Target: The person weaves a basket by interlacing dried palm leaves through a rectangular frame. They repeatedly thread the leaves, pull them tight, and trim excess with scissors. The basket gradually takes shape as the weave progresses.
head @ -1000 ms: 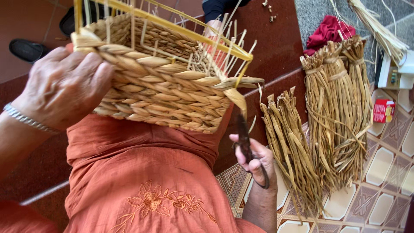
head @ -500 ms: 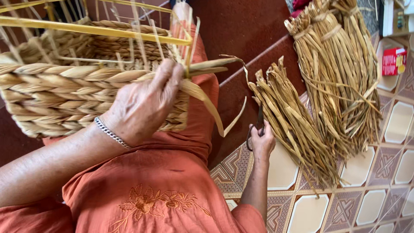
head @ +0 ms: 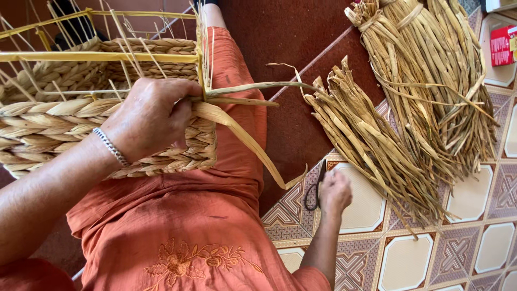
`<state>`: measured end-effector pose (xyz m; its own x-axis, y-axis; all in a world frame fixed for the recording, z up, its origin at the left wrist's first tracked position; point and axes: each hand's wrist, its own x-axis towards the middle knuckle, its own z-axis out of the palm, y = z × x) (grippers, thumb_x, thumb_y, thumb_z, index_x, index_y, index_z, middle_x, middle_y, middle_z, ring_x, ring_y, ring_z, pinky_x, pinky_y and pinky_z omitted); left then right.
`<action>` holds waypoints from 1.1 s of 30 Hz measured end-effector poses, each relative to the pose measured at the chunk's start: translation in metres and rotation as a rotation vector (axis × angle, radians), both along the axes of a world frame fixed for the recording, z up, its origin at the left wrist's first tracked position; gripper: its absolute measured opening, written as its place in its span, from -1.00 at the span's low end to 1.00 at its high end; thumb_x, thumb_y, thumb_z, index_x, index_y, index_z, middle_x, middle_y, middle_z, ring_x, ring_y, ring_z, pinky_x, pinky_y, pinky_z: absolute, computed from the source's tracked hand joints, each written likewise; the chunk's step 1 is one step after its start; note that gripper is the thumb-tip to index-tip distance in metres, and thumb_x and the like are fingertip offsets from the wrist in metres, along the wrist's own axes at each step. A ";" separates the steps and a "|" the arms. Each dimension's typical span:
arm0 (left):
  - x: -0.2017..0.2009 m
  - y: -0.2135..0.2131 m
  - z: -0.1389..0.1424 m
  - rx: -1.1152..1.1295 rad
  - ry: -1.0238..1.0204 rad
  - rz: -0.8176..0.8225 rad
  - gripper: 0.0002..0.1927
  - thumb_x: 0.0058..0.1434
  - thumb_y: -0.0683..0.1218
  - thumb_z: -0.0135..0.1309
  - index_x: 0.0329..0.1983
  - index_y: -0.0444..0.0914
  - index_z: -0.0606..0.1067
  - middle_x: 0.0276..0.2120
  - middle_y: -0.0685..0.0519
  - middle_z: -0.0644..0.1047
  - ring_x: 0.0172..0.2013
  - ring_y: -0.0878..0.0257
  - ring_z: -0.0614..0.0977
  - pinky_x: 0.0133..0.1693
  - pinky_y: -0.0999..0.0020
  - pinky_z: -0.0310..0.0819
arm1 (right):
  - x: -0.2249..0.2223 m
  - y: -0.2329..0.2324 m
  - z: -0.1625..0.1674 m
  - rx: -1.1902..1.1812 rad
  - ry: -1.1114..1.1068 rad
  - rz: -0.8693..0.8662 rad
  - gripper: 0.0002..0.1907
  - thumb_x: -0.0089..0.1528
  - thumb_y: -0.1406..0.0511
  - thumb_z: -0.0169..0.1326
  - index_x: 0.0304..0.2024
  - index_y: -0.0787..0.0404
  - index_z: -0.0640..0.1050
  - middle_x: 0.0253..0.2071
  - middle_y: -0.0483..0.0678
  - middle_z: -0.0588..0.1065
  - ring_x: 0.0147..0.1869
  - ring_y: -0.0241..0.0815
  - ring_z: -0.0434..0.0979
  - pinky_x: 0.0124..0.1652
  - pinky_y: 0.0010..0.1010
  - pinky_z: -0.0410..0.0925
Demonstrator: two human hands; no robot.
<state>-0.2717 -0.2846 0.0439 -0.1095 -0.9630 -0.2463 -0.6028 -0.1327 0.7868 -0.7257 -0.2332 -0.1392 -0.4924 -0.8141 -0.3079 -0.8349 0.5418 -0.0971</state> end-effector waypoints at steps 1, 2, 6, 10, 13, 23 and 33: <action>-0.001 -0.001 0.001 0.015 0.007 0.007 -0.76 0.31 -0.28 -0.08 -0.07 -0.38 0.58 -0.55 -0.13 0.66 -0.60 0.20 0.73 -0.49 0.33 0.66 | 0.008 -0.008 0.013 -0.223 -0.005 0.121 -0.72 0.42 0.22 0.07 0.15 0.13 0.57 -0.10 0.06 0.59 -0.17 -0.08 0.64 -0.23 -0.30 0.56; -0.003 -0.003 0.002 0.020 -0.005 0.002 -0.76 0.31 -0.28 -0.08 -0.07 -0.38 0.58 -0.54 -0.12 0.66 -0.60 0.21 0.73 -0.49 0.34 0.66 | 0.020 -0.015 0.027 -0.495 -0.179 0.301 -0.77 0.44 0.25 0.08 0.10 0.19 0.58 -0.09 0.08 0.61 -0.09 -0.10 0.67 -0.17 -0.34 0.55; -0.005 -0.004 0.003 0.070 -0.016 -0.006 -0.75 0.34 -0.27 -0.10 -0.07 -0.36 0.58 -0.52 -0.09 0.67 -0.60 0.21 0.74 -0.51 0.37 0.67 | 0.091 -0.024 0.078 -0.502 -1.138 0.748 -0.68 0.56 0.27 -0.11 0.23 0.36 0.47 0.08 0.10 0.57 0.16 -0.08 0.65 0.09 -0.30 0.59; -0.007 -0.006 0.004 0.185 -0.014 0.005 -0.75 0.32 -0.23 -0.08 -0.03 -0.32 0.57 -0.49 -0.07 0.66 -0.61 0.21 0.73 -0.50 0.36 0.59 | 0.149 -0.050 0.118 0.310 -1.589 0.502 -0.54 0.40 0.23 0.02 0.35 0.16 0.45 -0.13 0.01 0.68 -0.28 -0.19 0.67 -0.28 -0.43 0.55; -0.008 -0.012 0.007 0.212 0.019 -0.027 -0.74 0.30 -0.20 -0.07 -0.03 -0.33 0.55 -0.52 -0.08 0.67 -0.61 0.24 0.74 -0.53 0.39 0.67 | 0.158 -0.083 0.144 -0.223 -0.982 0.933 -0.77 0.32 0.30 0.16 0.00 0.24 0.63 -0.20 -0.09 0.63 -0.20 -0.25 0.65 -0.23 -0.40 0.52; -0.016 -0.006 -0.014 -0.215 -0.143 0.019 -0.73 0.33 0.00 0.22 -0.31 -0.33 0.63 -0.63 -0.07 0.58 -0.66 0.19 0.61 -0.55 0.27 0.51 | 0.222 -0.187 0.078 -0.400 -0.781 1.132 -0.93 0.29 0.23 0.22 -0.24 0.06 0.66 -0.40 -0.24 0.58 -0.36 -0.38 0.48 -0.34 -0.43 0.38; 0.029 0.006 0.009 -0.160 -0.105 0.191 -0.81 0.35 -0.09 0.16 -0.30 -0.31 0.63 -0.60 0.00 0.60 -0.73 0.31 0.55 -0.71 0.36 0.41 | 0.207 -0.199 0.053 0.246 -1.431 0.658 -0.50 0.32 -0.07 0.05 -0.17 0.20 0.69 -0.33 -0.19 0.61 -0.25 -0.45 0.56 -0.24 -0.61 0.45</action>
<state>-0.2429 -0.2785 0.0532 0.0963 -0.9913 -0.0900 -0.6578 -0.1312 0.7417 -0.5184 -0.4326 -0.0861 0.7067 -0.6217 -0.3378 -0.2207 0.2598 -0.9401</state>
